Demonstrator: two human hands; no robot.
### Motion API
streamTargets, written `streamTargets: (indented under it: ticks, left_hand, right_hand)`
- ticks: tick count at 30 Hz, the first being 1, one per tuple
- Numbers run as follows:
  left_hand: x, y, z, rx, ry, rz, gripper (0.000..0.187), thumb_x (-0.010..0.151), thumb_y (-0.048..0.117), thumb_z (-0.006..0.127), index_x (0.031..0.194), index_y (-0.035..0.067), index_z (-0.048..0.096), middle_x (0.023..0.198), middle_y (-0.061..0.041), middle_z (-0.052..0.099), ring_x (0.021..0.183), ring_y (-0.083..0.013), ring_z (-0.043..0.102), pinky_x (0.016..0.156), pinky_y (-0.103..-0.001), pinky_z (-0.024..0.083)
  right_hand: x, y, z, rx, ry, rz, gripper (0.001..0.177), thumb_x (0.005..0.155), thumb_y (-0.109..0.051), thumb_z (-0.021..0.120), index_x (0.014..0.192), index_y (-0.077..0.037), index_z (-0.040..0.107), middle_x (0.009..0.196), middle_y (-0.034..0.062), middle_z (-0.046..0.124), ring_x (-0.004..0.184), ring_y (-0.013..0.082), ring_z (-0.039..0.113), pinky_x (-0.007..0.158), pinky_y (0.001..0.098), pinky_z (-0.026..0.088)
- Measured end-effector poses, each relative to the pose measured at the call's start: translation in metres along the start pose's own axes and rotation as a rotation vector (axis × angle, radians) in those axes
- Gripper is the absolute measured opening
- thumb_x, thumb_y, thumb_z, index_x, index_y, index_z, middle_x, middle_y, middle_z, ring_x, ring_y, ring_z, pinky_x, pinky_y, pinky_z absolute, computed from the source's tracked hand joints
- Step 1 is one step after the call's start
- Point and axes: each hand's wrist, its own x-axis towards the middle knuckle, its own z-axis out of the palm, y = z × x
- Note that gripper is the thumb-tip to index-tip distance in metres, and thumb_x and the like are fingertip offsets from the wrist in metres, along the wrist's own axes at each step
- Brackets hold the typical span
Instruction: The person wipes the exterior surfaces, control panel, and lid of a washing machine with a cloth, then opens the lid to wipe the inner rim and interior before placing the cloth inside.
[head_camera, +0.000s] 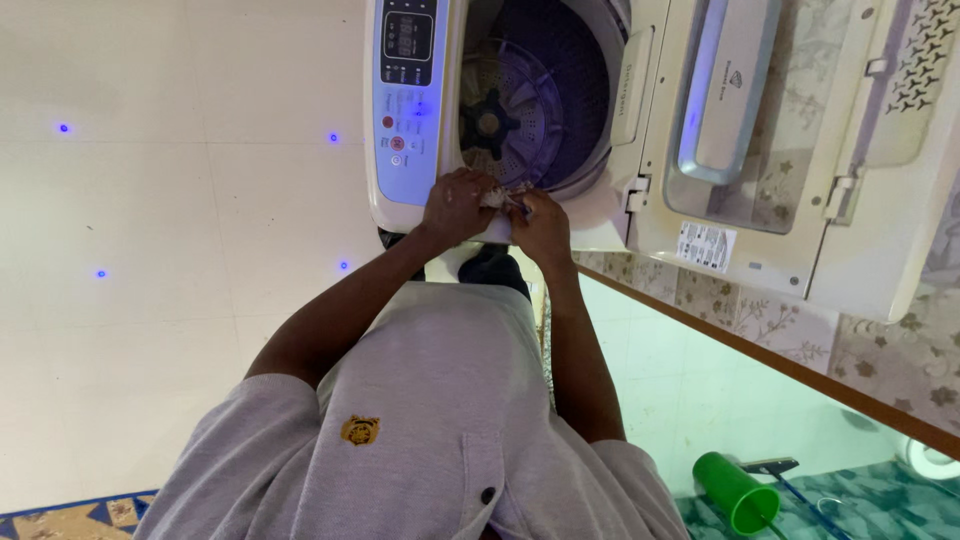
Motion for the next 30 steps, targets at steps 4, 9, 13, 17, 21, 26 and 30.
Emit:
streamTargets:
  ticks: [4,9,13,17,21,26,30]
  left_hand:
    - [-0.006,0.010,0.005,-0.051,0.060,-0.087,0.033,0.075,0.016,0.083,0.106,0.009,0.075,0.106,-0.012,0.075,0.101,-0.0337,0.070,0.085,-0.044,0.057]
    - [-0.002,0.026,0.028,0.032,0.023,-0.292,0.037,0.076,0.016,0.079,0.113,0.011,0.074,0.108,-0.012,0.075,0.105,-0.0318,0.071,0.088,-0.042,0.058]
    - [0.032,0.037,0.072,-0.047,-0.362,-0.367,0.042,0.086,0.025,0.072,0.125,0.009,0.064,0.116,-0.017,0.071,0.107,-0.0344,0.068,0.094,-0.049,0.052]
    - [0.075,0.051,0.138,-0.131,-0.553,-0.414,0.043,0.091,0.029,0.066,0.128,0.008,0.059,0.123,-0.019,0.069,0.115,-0.0355,0.066,0.100,-0.050,0.051]
    - [0.062,0.035,0.139,-0.267,-0.465,-0.374,0.048,0.090,0.025,0.062,0.134,0.009,0.056,0.122,-0.021,0.069,0.115,-0.0366,0.067,0.100,-0.050,0.052]
    - [0.033,0.028,0.083,0.256,-0.418,-0.240,0.039,0.088,0.028,0.070,0.121,0.009,0.064,0.109,-0.018,0.073,0.104,-0.0359,0.070,0.105,-0.054,0.047]
    - [0.026,0.026,0.028,0.170,-0.448,-0.419,0.051,0.084,0.018,0.071,0.134,0.012,0.062,0.103,-0.019,0.073,0.100,-0.0372,0.071,0.088,-0.050,0.056]
  right_hand:
    - [0.009,0.009,-0.002,0.036,-0.045,-0.055,0.021,0.088,-0.012,0.073,0.107,-0.005,0.076,0.108,0.0149,0.073,0.097,0.0355,0.072,0.084,0.0413,0.057]
    - [0.015,0.023,-0.036,0.125,-0.277,-0.016,0.019,0.091,-0.016,0.071,0.108,-0.006,0.075,0.108,0.0137,0.073,0.091,0.0303,0.073,0.081,0.0407,0.057]
    - [0.026,0.056,-0.082,-0.202,-0.440,-0.044,0.024,0.084,-0.017,0.074,0.107,-0.010,0.078,0.105,0.0147,0.076,0.094,0.0304,0.074,0.093,0.0405,0.057]
    - [0.034,0.088,-0.103,-0.447,-0.387,-0.057,0.027,0.078,-0.015,0.074,0.104,-0.006,0.075,0.099,0.0186,0.076,0.095,0.0335,0.072,0.115,0.0488,0.038]
    - [0.035,0.099,-0.089,-0.429,-0.327,-0.252,0.029,0.074,-0.010,0.071,0.101,-0.002,0.072,0.107,0.0207,0.072,0.099,0.0373,0.071,0.097,0.0506,0.049]
    - [0.046,0.073,-0.048,-0.213,-0.450,-0.202,0.029,0.080,-0.013,0.068,0.106,0.000,0.070,0.110,0.0244,0.070,0.098,0.0431,0.068,0.087,0.0517,0.053]
    - [0.055,0.050,-0.022,-0.039,-0.464,-0.236,0.030,0.085,-0.015,0.067,0.111,-0.001,0.071,0.106,0.0251,0.071,0.099,0.0429,0.069,0.086,0.0515,0.054]
